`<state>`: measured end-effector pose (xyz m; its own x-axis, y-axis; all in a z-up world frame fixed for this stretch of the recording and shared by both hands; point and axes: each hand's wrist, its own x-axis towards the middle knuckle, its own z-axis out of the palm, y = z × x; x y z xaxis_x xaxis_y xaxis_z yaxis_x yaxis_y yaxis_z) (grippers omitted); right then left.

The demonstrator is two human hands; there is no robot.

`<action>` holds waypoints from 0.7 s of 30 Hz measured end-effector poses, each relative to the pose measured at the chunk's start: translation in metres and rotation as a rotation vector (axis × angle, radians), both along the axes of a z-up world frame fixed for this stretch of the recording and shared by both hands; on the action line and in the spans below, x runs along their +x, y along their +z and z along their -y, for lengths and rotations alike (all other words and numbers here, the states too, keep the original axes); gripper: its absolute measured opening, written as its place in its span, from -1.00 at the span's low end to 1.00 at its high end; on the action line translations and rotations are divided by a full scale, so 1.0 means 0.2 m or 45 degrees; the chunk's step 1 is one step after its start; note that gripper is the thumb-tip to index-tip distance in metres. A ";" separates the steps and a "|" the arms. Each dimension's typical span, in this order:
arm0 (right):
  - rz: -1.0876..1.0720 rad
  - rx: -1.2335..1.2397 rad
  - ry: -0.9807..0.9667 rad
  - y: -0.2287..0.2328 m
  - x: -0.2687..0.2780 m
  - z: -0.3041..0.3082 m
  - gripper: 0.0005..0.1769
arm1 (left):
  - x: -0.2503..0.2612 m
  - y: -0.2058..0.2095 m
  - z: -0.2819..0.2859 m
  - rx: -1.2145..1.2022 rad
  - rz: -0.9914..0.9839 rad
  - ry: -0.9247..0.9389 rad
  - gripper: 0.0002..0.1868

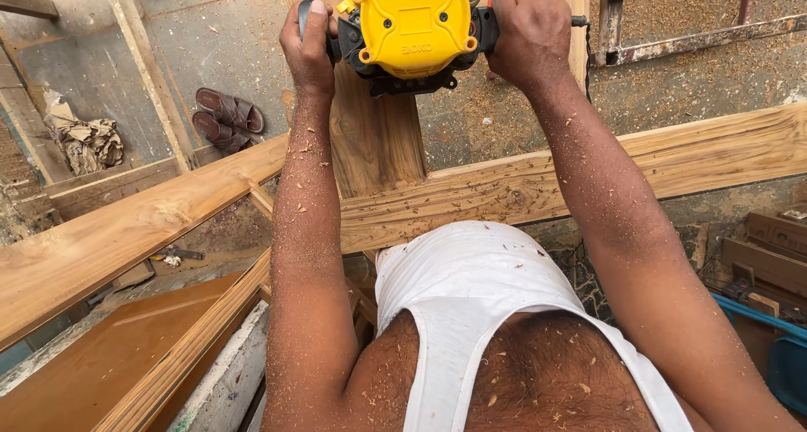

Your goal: The person uses a handheld router to cut grooves and shape the edges of various wooden frame components.

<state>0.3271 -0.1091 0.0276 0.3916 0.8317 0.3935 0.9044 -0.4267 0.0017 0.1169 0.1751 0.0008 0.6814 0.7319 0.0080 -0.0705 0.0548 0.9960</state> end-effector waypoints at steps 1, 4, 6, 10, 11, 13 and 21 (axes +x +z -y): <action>-0.001 -0.006 -0.005 0.00 0.00 -0.01 -0.75 | 0.01 0.01 0.00 0.005 0.000 -0.003 -0.69; -0.002 0.006 -0.017 0.00 -0.01 -0.01 -0.74 | 0.01 0.03 -0.02 -0.010 -0.034 -0.013 -0.68; -0.001 0.010 -0.029 0.00 0.00 -0.02 -0.75 | 0.02 0.03 -0.03 -0.019 -0.034 -0.022 -0.68; -0.008 -0.016 -0.060 -0.02 0.00 -0.03 -0.77 | 0.04 0.02 -0.06 -0.035 -0.010 -0.034 -0.68; -0.011 -0.022 -0.067 -0.03 0.00 -0.03 -0.77 | 0.04 0.02 -0.06 -0.044 -0.012 -0.035 -0.68; -0.018 -0.013 -0.060 -0.02 0.00 -0.04 -0.76 | 0.05 0.02 -0.08 -0.024 -0.006 -0.046 -0.67; -0.008 -0.007 -0.074 -0.02 -0.01 -0.04 -0.77 | 0.07 0.00 -0.11 0.002 0.017 -0.074 -0.67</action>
